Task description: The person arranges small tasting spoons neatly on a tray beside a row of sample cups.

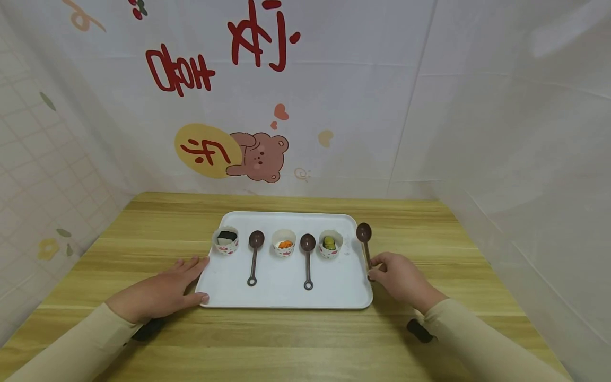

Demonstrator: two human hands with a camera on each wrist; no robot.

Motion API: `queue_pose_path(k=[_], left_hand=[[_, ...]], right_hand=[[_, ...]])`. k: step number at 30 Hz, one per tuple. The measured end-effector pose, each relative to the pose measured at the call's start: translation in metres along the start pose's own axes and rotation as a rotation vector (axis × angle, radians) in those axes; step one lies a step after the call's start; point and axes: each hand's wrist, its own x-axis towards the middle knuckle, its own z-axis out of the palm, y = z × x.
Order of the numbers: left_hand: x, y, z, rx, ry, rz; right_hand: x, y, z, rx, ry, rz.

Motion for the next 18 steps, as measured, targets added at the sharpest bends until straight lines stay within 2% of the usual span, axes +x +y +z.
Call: queue_pose_path(k=[7,18], left_hand=[[0.000,0.000,0.000,0.004,0.005,0.001],[0.000,0.000,0.000,0.003,0.003,0.003]], right_hand=[[0.000,-0.006,0.006,0.064,-0.014,0.005],[0.003,-0.011,0.014,0.065,-0.033,-0.012]])
